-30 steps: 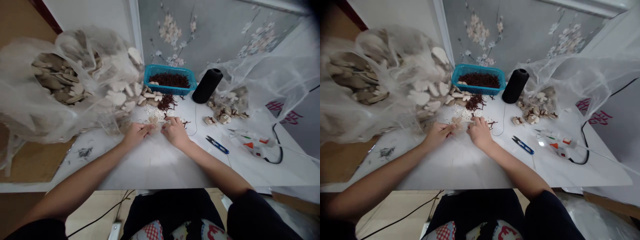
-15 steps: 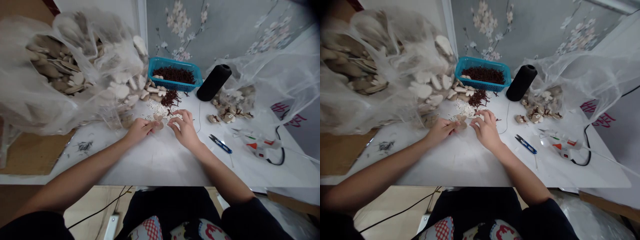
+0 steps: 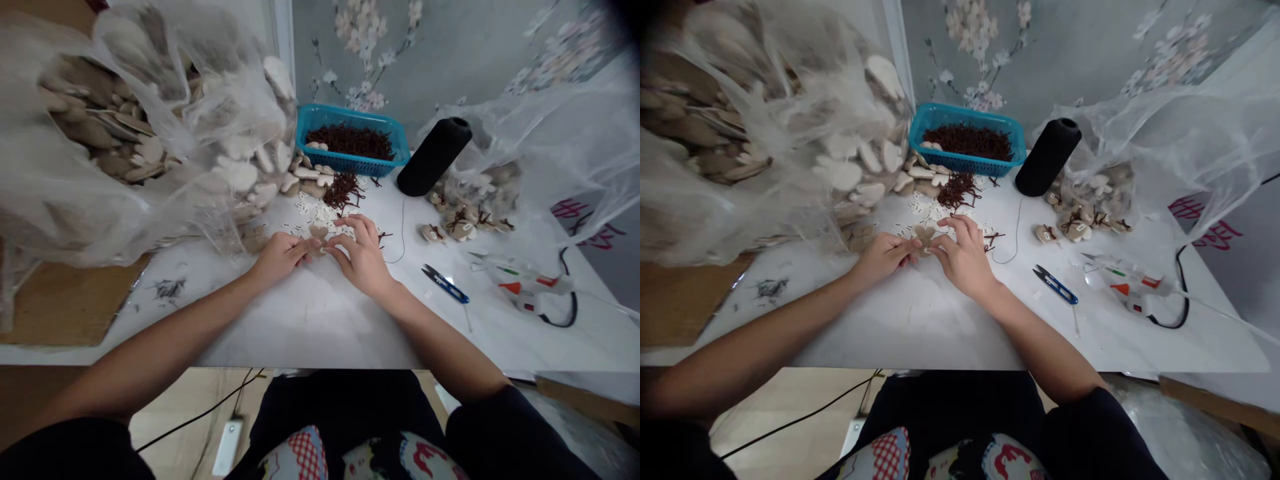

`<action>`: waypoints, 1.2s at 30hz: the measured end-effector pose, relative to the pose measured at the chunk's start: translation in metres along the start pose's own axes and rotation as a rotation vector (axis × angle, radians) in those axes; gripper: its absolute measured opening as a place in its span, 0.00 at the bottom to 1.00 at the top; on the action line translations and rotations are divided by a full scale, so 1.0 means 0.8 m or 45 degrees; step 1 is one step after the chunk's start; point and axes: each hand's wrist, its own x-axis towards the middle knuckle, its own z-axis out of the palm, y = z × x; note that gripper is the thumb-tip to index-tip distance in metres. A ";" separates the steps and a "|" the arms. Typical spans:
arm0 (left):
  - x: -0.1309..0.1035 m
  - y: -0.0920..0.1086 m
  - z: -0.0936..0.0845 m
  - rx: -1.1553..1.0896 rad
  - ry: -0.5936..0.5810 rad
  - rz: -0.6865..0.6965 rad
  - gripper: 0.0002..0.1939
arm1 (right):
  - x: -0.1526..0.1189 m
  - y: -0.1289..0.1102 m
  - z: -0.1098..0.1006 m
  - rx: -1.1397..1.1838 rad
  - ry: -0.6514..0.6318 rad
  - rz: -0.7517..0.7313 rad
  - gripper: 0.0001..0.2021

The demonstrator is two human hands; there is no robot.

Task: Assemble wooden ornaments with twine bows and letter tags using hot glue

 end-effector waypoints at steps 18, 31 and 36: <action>-0.004 0.005 0.001 -0.098 -0.023 0.011 0.31 | 0.004 0.004 0.005 1.609 -0.222 0.984 0.26; -0.014 0.012 0.005 -0.065 0.035 0.100 0.29 | 0.008 -0.003 0.003 1.668 -0.233 1.064 0.30; -0.014 0.012 0.003 -0.057 0.012 0.117 0.29 | 0.008 -0.006 0.002 1.663 -0.264 1.032 0.32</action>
